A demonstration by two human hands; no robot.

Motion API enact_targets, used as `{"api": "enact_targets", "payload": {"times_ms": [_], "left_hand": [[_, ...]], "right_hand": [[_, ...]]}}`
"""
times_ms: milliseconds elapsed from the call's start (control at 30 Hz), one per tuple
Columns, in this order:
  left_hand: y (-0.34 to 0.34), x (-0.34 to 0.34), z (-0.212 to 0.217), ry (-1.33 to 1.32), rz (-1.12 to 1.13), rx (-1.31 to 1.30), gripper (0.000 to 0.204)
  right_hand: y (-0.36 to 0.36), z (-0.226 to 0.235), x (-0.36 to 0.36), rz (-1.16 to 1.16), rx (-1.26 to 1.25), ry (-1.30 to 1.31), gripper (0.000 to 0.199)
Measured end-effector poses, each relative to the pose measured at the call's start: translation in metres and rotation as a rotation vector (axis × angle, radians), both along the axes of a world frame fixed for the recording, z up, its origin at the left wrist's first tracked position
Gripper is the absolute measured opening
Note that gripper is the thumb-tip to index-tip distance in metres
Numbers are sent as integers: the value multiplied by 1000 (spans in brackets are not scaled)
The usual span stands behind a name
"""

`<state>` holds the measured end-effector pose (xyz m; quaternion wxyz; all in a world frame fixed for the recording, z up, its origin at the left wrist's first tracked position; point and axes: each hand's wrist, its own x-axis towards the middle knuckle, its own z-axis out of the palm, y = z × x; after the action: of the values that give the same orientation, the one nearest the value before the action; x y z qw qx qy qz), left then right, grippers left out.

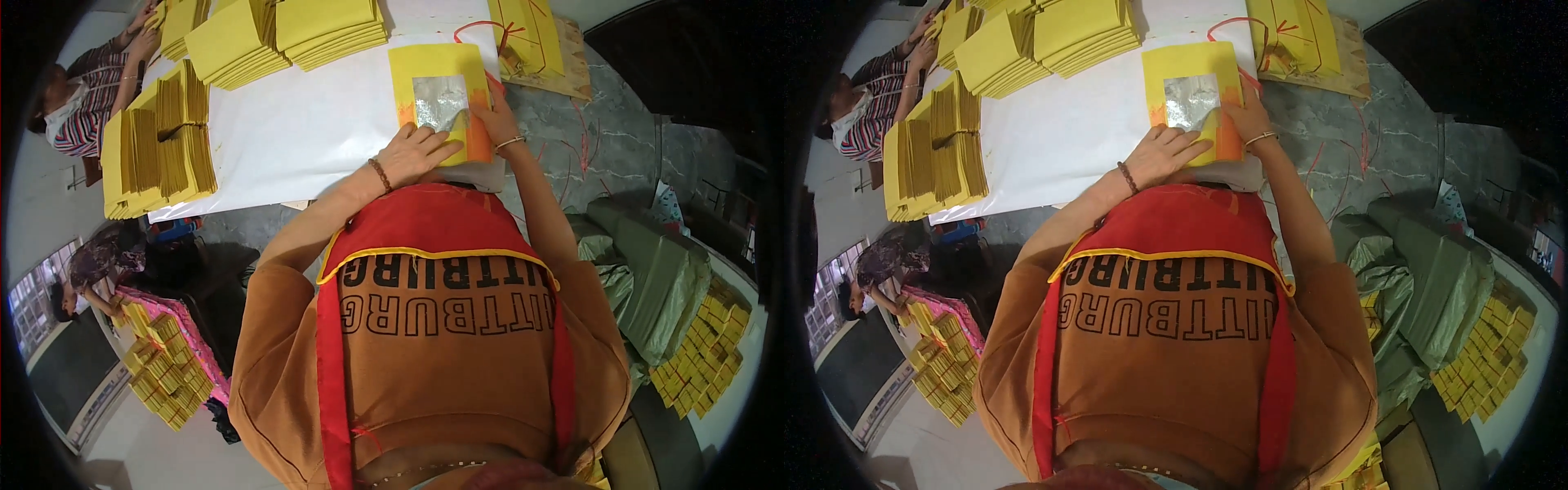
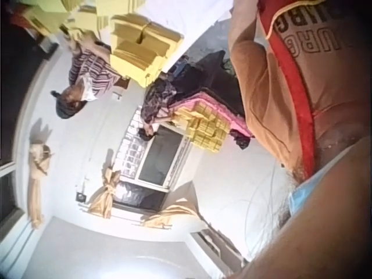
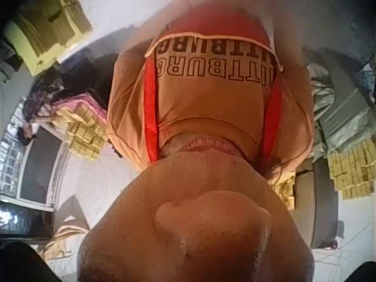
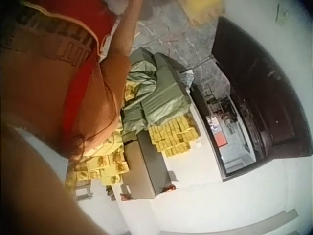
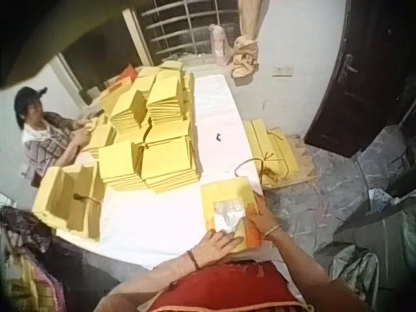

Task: Folding yellow paper envelopes and stacking them at a workspace.

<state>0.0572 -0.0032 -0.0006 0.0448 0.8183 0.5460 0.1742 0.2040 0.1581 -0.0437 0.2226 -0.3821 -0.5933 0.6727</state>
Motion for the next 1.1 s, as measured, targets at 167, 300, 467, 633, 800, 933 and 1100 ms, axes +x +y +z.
{"api": "enact_targets", "payload": {"times_ms": [167, 300, 467, 633, 800, 933, 1100], "left_hand": [[0, -1, -6, 5, 17, 104, 46], [2, -2, -11, -40, -6, 234, 37], [1, -7, 7, 10, -15, 98, 32], [7, -17, -4, -246, 5, -110, 21], [16, -31, -8, -718, 169, -422, 21], [17, -32, -7, -863, 257, -621, 21], [19, -33, -7, -916, 301, -695, 23]], "right_hand": [[-9, 13, -2, -66, -28, 13, 61], [-5, 5, 6, -6, 234, -69, 62], [-2, 30, 17, 85, 930, -218, 42], [-5, 11, 34, 354, 196, -39, 37], [-7, 5, 33, 164, 18, 170, 47], [-8, 7, 33, 182, 103, 145, 44], [-9, 2, 31, 145, 132, 117, 41]]}}
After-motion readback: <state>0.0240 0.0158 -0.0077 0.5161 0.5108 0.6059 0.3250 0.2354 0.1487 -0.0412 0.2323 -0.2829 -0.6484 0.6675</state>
